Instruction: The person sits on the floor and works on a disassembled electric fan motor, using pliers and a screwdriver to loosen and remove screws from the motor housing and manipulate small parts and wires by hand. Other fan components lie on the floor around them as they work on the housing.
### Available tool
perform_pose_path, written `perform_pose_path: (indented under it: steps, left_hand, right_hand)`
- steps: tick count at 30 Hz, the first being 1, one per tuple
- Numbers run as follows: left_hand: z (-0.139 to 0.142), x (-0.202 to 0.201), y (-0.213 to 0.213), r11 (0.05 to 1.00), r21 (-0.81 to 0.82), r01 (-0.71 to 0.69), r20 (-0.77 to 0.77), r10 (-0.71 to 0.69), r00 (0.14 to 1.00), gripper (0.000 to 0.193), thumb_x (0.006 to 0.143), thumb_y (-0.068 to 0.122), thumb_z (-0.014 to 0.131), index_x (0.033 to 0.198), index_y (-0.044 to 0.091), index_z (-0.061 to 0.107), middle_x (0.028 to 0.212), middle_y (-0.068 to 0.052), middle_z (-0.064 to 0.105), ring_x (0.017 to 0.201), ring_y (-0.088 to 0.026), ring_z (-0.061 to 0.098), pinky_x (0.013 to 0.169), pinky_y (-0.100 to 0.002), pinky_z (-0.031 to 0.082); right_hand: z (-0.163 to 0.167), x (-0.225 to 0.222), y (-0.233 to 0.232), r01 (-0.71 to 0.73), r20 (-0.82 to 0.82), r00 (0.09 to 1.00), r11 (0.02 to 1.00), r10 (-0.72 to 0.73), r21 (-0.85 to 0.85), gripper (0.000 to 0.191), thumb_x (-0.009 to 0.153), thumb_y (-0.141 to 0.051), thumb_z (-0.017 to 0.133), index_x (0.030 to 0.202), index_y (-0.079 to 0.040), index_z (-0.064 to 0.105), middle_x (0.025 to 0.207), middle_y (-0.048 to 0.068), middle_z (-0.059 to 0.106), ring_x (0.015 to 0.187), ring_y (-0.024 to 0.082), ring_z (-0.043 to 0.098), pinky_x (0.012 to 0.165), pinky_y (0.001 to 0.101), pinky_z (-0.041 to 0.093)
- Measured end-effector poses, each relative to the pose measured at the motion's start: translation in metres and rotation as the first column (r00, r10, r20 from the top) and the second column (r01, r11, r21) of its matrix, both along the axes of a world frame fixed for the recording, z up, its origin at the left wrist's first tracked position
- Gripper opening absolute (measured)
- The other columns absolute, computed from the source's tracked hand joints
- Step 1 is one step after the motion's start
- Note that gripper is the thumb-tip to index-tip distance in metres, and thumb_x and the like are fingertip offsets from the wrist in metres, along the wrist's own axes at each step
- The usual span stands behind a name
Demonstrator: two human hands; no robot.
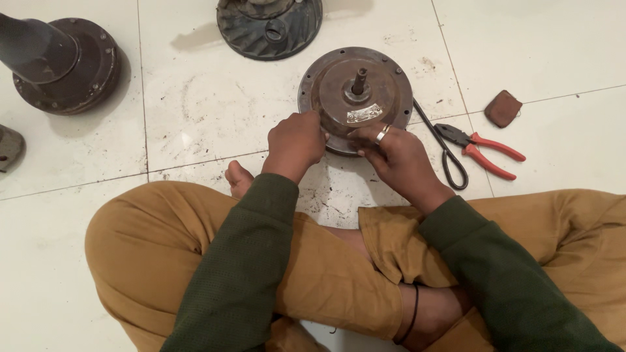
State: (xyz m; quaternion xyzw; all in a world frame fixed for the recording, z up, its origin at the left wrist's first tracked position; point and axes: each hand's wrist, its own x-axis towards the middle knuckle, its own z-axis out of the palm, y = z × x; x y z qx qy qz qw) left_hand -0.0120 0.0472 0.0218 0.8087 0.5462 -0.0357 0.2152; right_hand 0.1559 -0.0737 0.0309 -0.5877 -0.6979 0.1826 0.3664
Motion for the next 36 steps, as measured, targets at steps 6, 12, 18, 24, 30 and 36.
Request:
perform_pose_path:
  steps: [6,12,18,24,30,36]
  left_hand:
    - [-0.002,-0.001,-0.001,1.0,0.003,0.001,0.005,-0.001,1.0,0.03,0.095,0.037,0.069,0.107,0.009,0.07,0.104,-0.015,0.074,0.1,-0.035,0.072,0.085,-0.048,0.055]
    - [-0.002,-0.003,0.0,1.0,0.007,0.004,0.01,-0.004,1.0,0.028,0.095,0.035,0.069,0.107,0.01,0.07,0.104,-0.015,0.074,0.1,-0.035,0.072,0.084,-0.049,0.055]
    - [0.0,-0.003,0.0,1.0,-0.011,-0.001,-0.002,0.001,1.0,0.029,0.094,0.036,0.069,0.107,0.01,0.069,0.105,-0.015,0.074,0.102,-0.036,0.071,0.085,-0.049,0.055]
    - [0.001,-0.003,-0.001,0.999,-0.039,-0.01,-0.01,0.01,1.0,0.029,0.096,0.036,0.068,0.107,0.01,0.069,0.103,-0.014,0.074,0.101,-0.034,0.071,0.086,-0.048,0.055]
    - [0.0,-0.004,-0.001,1.0,-0.025,-0.015,-0.007,0.014,1.0,0.028,0.096,0.036,0.067,0.107,0.01,0.069,0.103,-0.014,0.074,0.101,-0.034,0.072,0.086,-0.048,0.055]
    - [0.002,-0.004,-0.001,0.999,-0.035,-0.011,-0.013,0.01,1.0,0.029,0.096,0.037,0.068,0.107,0.01,0.07,0.1,-0.013,0.074,0.099,-0.033,0.072,0.086,-0.048,0.055]
  right_hand:
    - [-0.006,0.002,0.0,0.035,0.038,0.999,0.999,-0.036,0.021,0.018,0.091,-0.006,0.074,0.107,-0.007,0.067,0.098,0.009,0.072,0.087,0.028,0.073,0.071,0.0373,0.057]
    - [-0.013,-0.014,-0.006,0.147,0.155,0.976,0.988,-0.153,0.053,0.016,0.094,-0.011,0.074,0.104,-0.008,0.062,0.103,0.01,0.068,0.087,0.033,0.071,0.07,0.0421,0.055]
    - [-0.012,-0.006,-0.005,0.039,0.144,0.988,0.99,-0.059,0.137,0.03,0.09,-0.008,0.072,0.12,-0.01,0.065,0.11,0.011,0.073,0.093,0.035,0.071,0.074,0.0417,0.057]
    - [-0.015,-0.003,-0.001,0.057,-0.012,0.998,0.998,-0.056,0.031,0.031,0.094,-0.01,0.071,0.124,-0.01,0.064,0.104,0.009,0.075,0.095,0.029,0.075,0.076,0.0383,0.059]
    - [-0.016,-0.009,-0.002,0.136,0.078,0.988,0.991,-0.136,0.013,0.031,0.091,-0.016,0.078,0.118,-0.01,0.064,0.105,0.012,0.072,0.089,0.032,0.073,0.071,0.0407,0.057]
    - [-0.013,-0.002,-0.001,0.01,0.067,0.998,0.993,-0.018,0.115,0.031,0.09,-0.008,0.072,0.121,-0.009,0.066,0.11,0.011,0.075,0.097,0.031,0.074,0.077,0.0377,0.059]
